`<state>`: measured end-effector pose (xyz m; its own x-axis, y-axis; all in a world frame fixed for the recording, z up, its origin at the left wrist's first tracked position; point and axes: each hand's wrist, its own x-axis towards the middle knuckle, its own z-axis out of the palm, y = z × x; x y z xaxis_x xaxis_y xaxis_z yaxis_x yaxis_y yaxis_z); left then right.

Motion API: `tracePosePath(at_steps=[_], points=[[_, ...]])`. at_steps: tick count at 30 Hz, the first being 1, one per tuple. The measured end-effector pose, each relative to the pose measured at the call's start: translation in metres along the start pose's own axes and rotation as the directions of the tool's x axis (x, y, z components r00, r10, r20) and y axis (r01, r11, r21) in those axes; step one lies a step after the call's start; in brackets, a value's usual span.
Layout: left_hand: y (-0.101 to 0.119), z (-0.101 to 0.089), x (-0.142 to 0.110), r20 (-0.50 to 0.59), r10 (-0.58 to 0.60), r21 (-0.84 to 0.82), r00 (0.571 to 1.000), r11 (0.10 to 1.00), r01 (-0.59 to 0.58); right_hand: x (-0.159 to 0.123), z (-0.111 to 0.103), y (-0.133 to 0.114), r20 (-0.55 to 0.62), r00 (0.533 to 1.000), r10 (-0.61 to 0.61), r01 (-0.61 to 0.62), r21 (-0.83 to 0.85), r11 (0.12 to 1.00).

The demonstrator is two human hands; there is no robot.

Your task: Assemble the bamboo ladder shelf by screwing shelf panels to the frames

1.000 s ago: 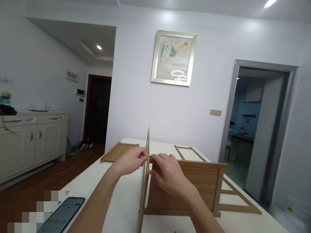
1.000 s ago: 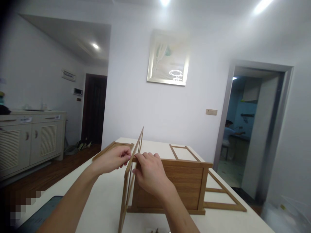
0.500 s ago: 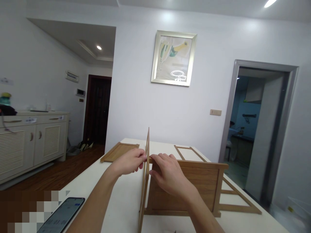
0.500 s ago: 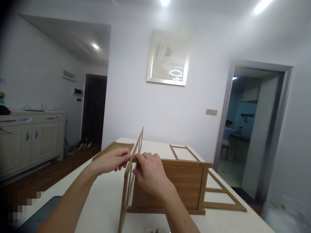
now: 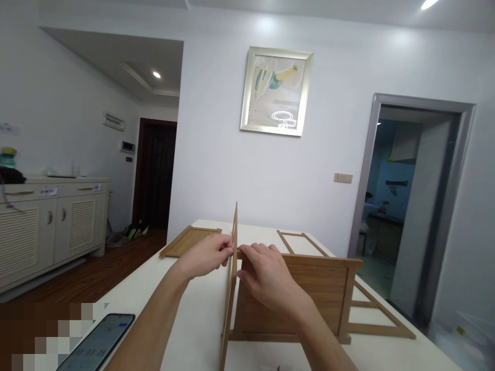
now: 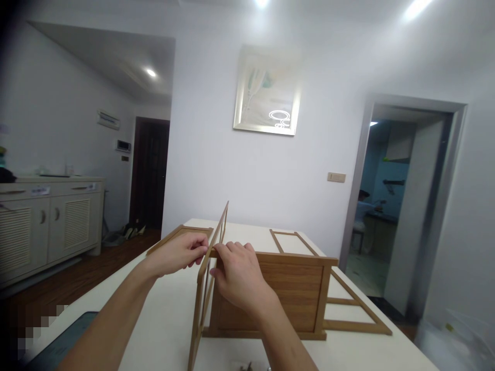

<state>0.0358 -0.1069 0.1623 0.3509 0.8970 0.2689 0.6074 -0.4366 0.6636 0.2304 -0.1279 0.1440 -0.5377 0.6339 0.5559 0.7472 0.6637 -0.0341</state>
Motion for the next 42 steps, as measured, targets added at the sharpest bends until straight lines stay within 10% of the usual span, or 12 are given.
tracePosePath(at_steps=[42], points=[[0.017,0.004,-0.003,-0.152,0.081,0.056,0.985,0.996,-0.073,-0.001,-0.001,0.001,0.004,1.000,-0.008,0.008,-0.025,1.000]])
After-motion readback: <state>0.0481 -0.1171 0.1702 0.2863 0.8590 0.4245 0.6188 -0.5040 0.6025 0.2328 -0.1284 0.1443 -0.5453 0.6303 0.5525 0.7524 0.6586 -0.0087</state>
